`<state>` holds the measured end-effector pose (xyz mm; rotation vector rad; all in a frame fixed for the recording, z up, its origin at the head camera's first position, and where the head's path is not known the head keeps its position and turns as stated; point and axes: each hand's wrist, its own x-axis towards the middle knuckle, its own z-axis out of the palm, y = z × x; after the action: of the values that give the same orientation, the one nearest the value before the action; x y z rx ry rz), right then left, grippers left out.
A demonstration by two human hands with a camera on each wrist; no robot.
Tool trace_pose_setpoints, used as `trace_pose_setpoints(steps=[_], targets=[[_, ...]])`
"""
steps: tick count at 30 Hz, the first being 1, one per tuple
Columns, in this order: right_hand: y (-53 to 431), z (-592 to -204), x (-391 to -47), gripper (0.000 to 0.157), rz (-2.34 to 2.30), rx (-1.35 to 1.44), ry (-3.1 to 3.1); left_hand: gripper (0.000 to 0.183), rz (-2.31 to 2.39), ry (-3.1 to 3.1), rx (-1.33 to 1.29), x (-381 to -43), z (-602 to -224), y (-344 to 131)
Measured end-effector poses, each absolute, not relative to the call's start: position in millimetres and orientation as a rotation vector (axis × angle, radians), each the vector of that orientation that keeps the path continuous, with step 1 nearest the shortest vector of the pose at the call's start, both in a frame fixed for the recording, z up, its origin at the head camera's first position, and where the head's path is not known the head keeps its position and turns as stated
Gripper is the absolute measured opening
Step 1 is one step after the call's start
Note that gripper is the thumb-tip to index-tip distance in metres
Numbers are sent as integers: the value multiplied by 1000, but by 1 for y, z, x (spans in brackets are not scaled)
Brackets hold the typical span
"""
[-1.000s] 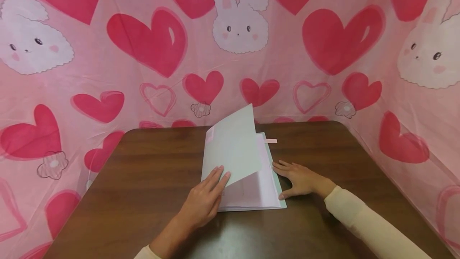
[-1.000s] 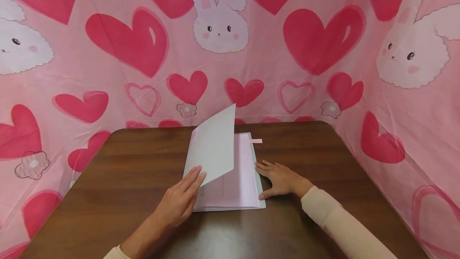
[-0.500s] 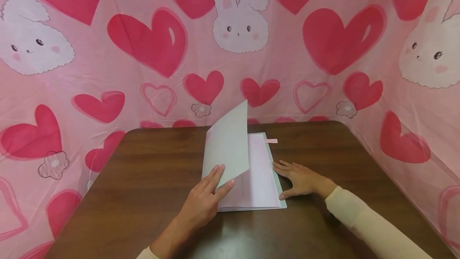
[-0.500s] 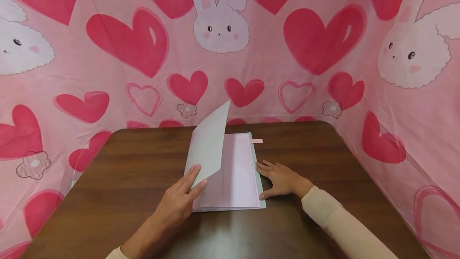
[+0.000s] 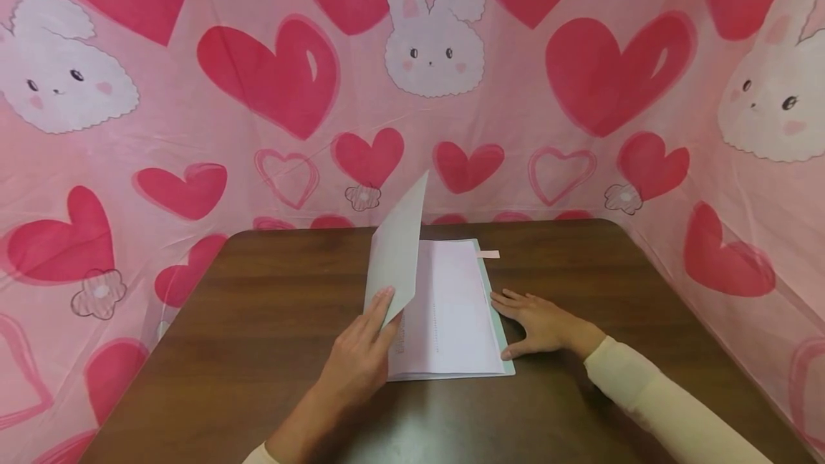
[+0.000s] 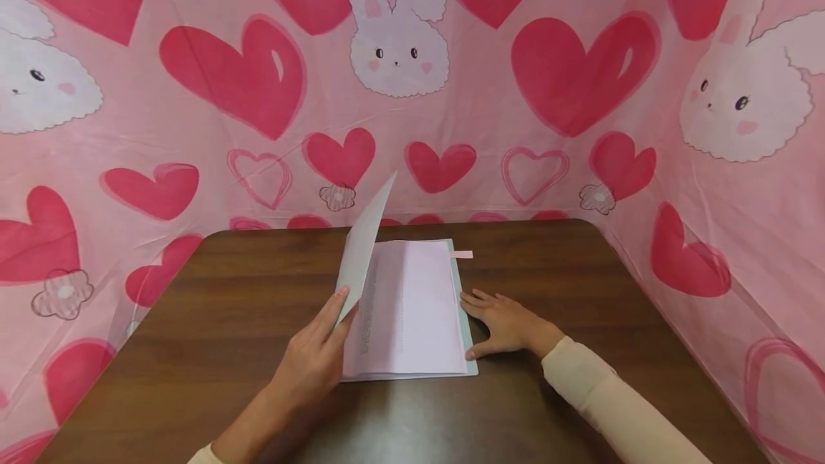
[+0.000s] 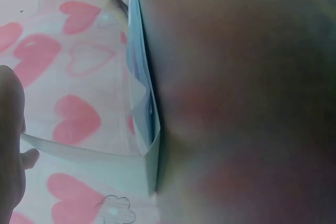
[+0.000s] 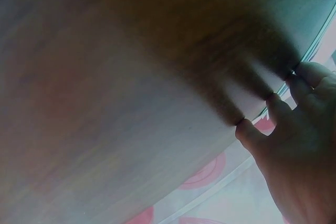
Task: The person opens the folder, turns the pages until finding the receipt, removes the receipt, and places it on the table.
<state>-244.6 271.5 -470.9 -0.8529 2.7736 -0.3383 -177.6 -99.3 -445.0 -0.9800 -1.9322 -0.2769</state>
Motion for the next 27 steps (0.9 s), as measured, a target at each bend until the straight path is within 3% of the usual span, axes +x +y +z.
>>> trace_pose_setpoints(steps=[27], targets=[[272, -473, -246, 109, -353, -851, 2767, 40, -236, -1658, -870, -192, -418, -123]])
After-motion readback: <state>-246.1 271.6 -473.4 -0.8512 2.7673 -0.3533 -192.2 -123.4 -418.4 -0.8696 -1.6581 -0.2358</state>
